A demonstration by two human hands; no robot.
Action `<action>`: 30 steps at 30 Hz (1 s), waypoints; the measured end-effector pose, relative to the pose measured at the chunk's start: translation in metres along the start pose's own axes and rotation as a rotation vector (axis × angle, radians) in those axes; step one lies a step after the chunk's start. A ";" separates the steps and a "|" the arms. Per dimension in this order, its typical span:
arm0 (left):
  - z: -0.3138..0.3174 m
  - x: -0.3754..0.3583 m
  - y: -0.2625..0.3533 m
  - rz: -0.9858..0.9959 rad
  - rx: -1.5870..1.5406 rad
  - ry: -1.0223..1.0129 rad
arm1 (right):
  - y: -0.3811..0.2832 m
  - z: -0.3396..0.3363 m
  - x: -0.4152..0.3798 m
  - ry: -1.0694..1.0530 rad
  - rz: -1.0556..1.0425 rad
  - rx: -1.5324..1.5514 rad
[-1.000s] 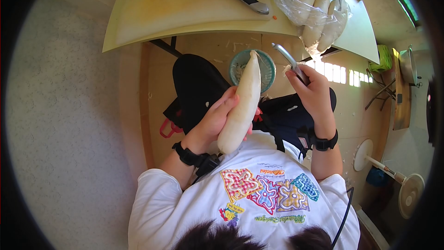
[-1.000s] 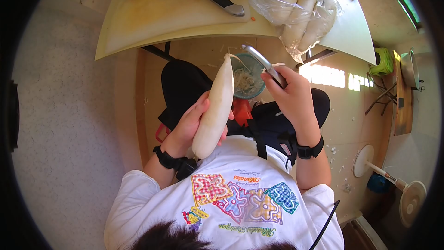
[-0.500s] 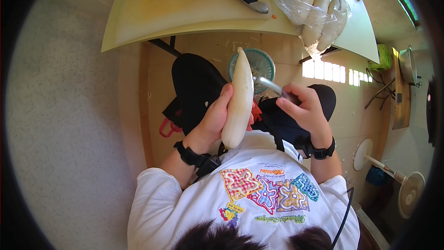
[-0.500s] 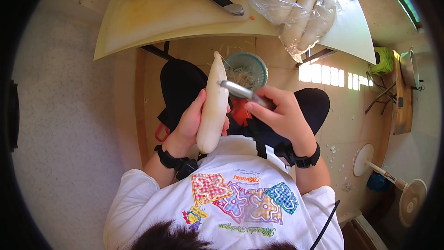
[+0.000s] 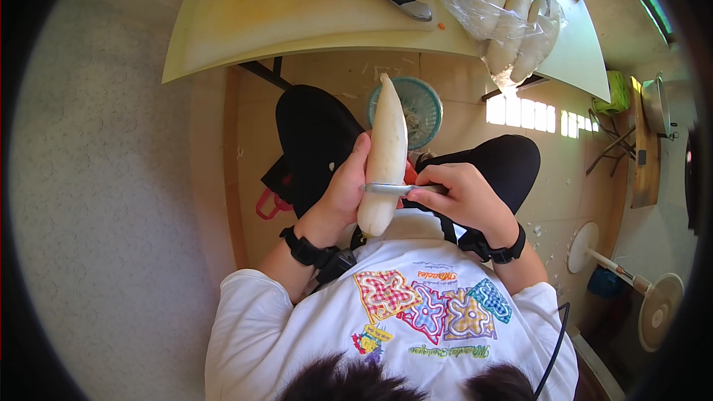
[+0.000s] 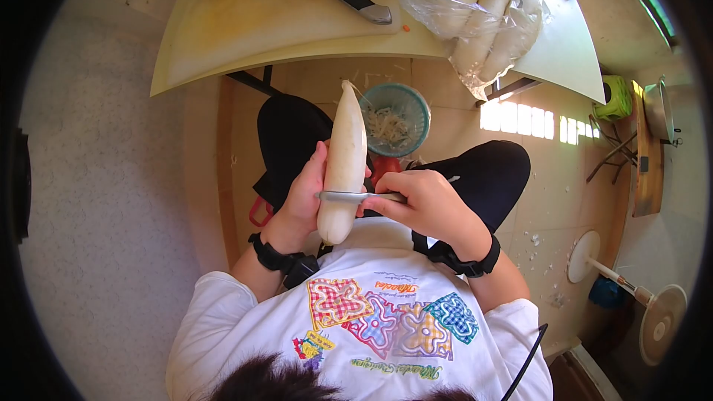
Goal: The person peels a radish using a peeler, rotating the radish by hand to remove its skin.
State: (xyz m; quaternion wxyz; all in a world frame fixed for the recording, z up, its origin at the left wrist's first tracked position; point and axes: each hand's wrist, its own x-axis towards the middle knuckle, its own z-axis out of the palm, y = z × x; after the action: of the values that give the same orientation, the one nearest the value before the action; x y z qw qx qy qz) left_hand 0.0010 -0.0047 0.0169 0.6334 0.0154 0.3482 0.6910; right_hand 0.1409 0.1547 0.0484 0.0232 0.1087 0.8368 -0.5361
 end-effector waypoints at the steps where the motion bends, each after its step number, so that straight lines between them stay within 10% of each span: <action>1: 0.000 0.000 0.000 0.000 0.025 0.010 | 0.000 0.000 0.000 0.007 -0.016 -0.030; 30: -0.006 -0.008 -0.004 -0.046 0.137 -0.064 | 0.010 -0.011 -0.001 0.113 0.142 0.120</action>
State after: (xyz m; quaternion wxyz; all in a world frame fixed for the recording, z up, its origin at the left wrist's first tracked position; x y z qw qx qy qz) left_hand 0.0030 -0.0146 0.0140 0.6574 0.0728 0.3747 0.6497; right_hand 0.1449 0.1688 0.0446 0.0074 0.1988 0.7933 -0.5755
